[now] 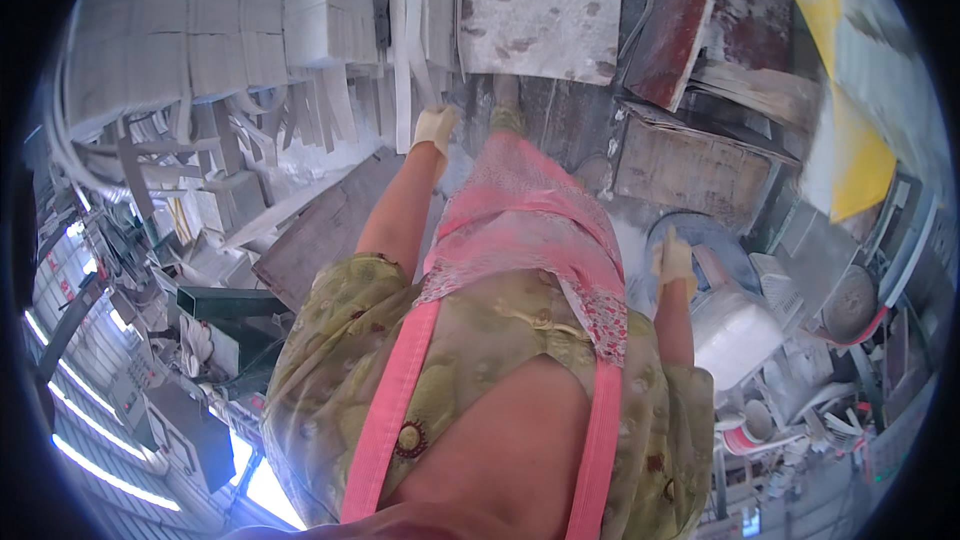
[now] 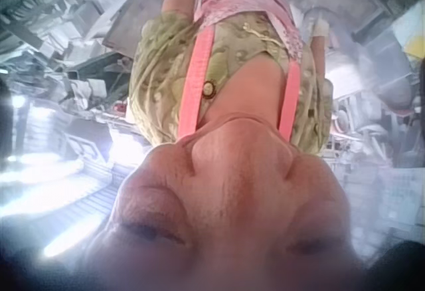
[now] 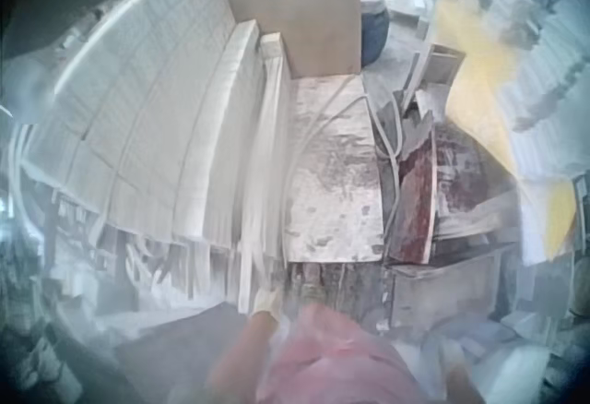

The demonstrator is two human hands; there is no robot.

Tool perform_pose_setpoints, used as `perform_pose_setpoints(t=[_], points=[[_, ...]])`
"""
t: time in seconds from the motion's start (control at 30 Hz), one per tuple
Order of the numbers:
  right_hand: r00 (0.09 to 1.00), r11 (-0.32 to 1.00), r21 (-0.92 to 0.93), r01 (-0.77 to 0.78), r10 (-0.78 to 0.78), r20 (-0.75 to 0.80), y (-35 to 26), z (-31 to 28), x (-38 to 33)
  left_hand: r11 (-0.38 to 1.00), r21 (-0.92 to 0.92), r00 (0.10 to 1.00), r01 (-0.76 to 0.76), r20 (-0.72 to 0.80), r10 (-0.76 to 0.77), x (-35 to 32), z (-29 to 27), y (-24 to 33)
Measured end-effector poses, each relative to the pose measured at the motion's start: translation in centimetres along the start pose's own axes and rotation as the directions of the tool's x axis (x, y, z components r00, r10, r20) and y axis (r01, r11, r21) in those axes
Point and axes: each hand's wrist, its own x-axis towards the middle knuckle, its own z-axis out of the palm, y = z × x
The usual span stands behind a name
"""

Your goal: The person repeatedly picks up white foam blocks from a pile and places them onto a growing stack on a yellow surface. The person also handles larger flat boards, moving them aside to access the foam blocks. The task continues with the person stacking more foam blocks one by one.

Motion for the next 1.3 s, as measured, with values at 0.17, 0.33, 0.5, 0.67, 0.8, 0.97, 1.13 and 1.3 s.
perform_pose_setpoints(t=[0.17, 0.33, 0.5, 0.67, 0.8, 0.97, 1.13, 1.3], points=[[0.869, 0.946, 0.285, 0.156, -0.269, 0.416, -18.7, 15.4, 0.0, 0.976, -0.219, 1.0, -0.004, -0.004, 0.004, 0.2, 1.5, 3.6], [0.629, 0.834, -0.001, 0.551, -0.414, 0.658, -33.7, 38.3, 3.9, 0.919, -0.379, 0.991, 0.113, 0.115, -0.074, -2.9, -1.3, 4.2], [0.654, 0.673, -0.18, 0.718, -0.562, 0.506, -38.5, 55.1, 9.0, 0.9, -0.336, 0.961, 0.277, 0.107, -0.256, -2.7, -3.3, 2.0], [0.723, 0.55, -0.485, 0.68, -0.615, 0.316, -39.3, 57.9, 11.1, 0.801, -0.434, 0.911, 0.412, 0.19, -0.365, -2.9, -2.9, 1.3], [0.754, 0.484, -0.604, 0.633, -0.562, 0.34, -41.5, 57.3, 10.1, 0.814, -0.427, 0.919, 0.394, 0.215, -0.332, -2.4, -2.8, 2.3], [0.713, 0.812, 0.031, 0.583, -0.529, 0.46, -38.7, 50.4, 5.7, 0.969, -0.168, 0.976, 0.179, 0.152, -0.153, -1.3, -4.1, 8.3], [0.421, 0.833, 0.498, 0.241, -0.552, 0.72, -32.9, 39.8, -2.7, 0.888, -0.185, 0.906, -0.42, -0.037, 0.421, 0.5, -5.2, 14.7], [0.477, 0.865, 0.494, 0.088, -0.471, 0.742, -31.8, 30.6, -11.7, 0.789, 0.189, 0.805, -0.584, 0.006, 0.594, -2.6, -7.3, 15.9]])
